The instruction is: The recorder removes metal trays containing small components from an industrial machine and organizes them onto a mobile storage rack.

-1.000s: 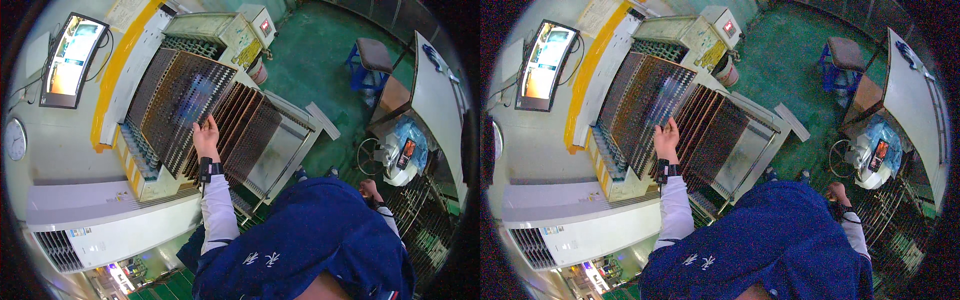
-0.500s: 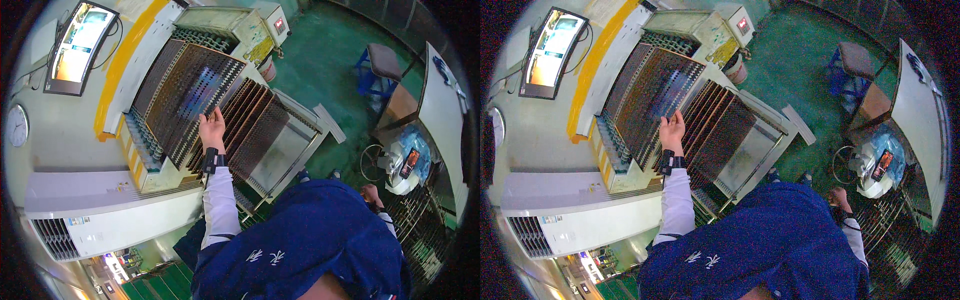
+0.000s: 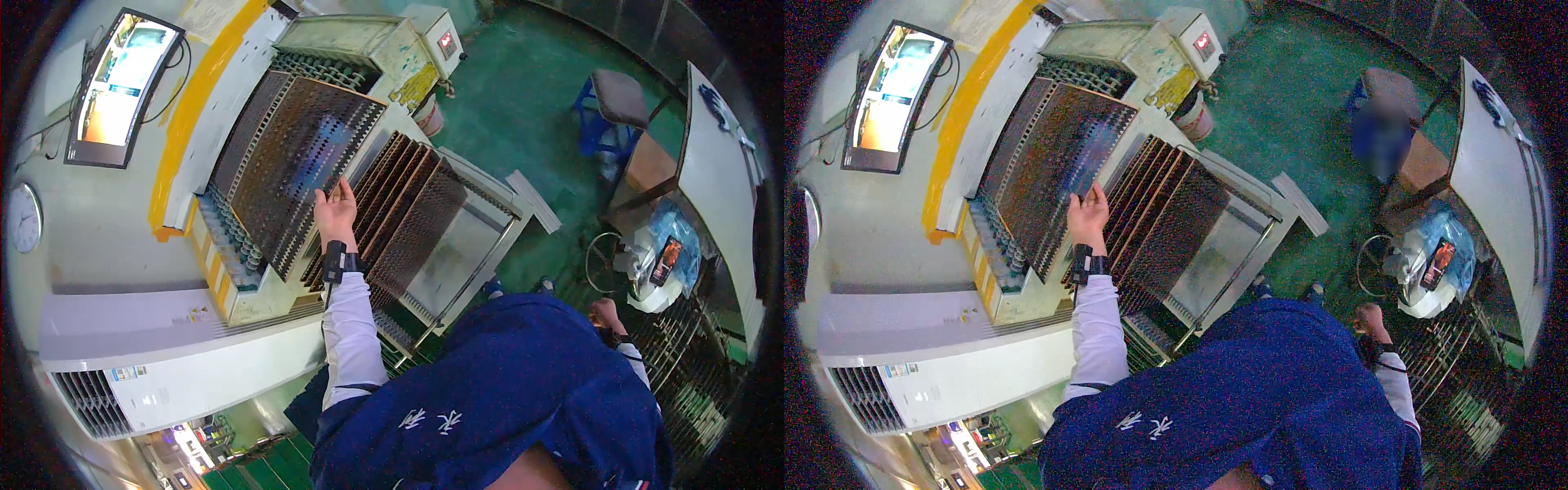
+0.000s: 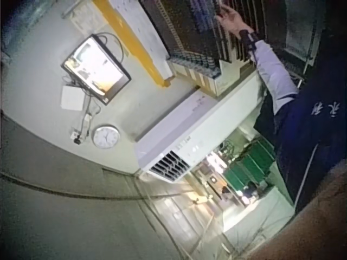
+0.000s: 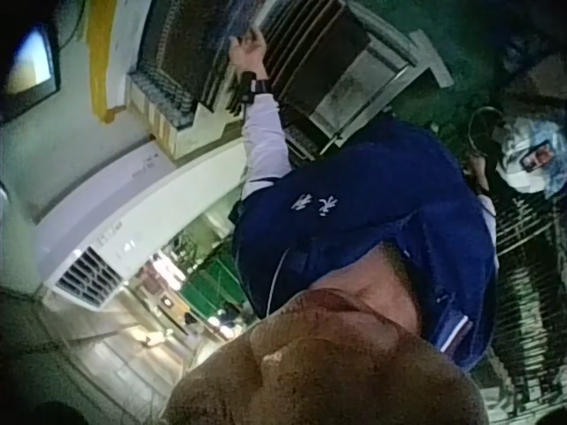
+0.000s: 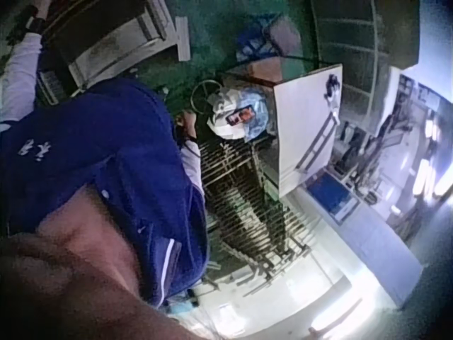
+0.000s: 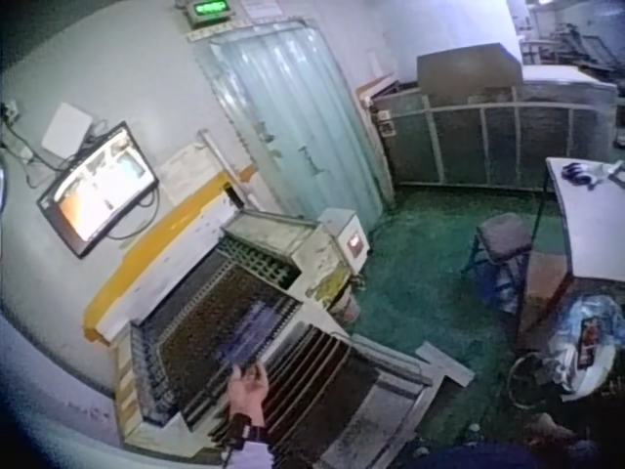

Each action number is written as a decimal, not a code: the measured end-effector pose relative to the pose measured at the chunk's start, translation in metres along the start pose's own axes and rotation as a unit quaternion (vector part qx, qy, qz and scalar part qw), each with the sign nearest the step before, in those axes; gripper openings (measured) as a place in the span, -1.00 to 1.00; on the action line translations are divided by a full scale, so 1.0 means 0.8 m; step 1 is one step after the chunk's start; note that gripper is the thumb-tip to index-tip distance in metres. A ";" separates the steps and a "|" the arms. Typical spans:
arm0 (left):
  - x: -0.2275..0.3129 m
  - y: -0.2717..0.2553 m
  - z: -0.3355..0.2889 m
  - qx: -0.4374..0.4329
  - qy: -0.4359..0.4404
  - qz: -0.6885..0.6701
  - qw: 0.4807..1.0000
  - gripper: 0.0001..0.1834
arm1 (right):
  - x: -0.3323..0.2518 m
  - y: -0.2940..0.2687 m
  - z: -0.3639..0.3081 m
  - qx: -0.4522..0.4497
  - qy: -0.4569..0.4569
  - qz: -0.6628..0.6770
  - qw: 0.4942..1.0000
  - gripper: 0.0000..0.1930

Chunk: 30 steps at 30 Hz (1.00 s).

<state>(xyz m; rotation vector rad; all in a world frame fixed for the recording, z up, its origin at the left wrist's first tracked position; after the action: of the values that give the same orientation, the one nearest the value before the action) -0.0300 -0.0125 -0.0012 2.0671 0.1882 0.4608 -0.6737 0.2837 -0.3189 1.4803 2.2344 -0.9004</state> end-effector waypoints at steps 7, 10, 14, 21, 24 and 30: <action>-0.016 0.014 -0.010 -0.054 -0.041 0.049 0.997 -0.57 | 0.085 0.000 0.051 0.001 -0.058 -0.001 0.998 -0.87; -0.031 0.001 -0.020 -0.087 -0.071 0.118 0.987 -0.52 | 0.109 0.005 0.055 -0.097 0.030 0.233 0.967 -0.88; -0.020 -0.037 -0.064 -0.102 -0.096 0.303 0.942 -0.62 | -0.026 0.012 -0.021 -0.025 0.112 0.083 0.990 -0.90; -0.048 -0.051 -0.119 -0.186 0.142 0.746 0.624 -0.66 | 0.030 0.011 0.023 0.039 -0.193 -0.195 0.961 -0.93; -0.056 -0.072 -0.115 -0.232 0.117 0.767 0.586 -0.64 | 0.074 0.011 0.047 0.040 -0.245 -0.494 0.834 -0.90; -0.043 -0.106 -0.107 -0.225 0.158 0.896 0.347 -0.67 | -0.015 0.002 0.013 0.024 -0.233 -0.518 0.823 -0.75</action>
<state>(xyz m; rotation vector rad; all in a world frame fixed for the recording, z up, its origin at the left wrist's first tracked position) -0.0913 0.0889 -0.0432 0.6367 -1.9816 1.8474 -0.6681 0.2692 -0.3204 -0.1410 2.5100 -1.3873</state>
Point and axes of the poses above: each hand's wrist, its own z-axis towards the middle knuckle, its own y-axis out of the palm, x = y × z, the point moved 3 cm from there along z, towards the middle knuckle, and after that the axes turned 11 degrees about -z, right-handed, at the moved point
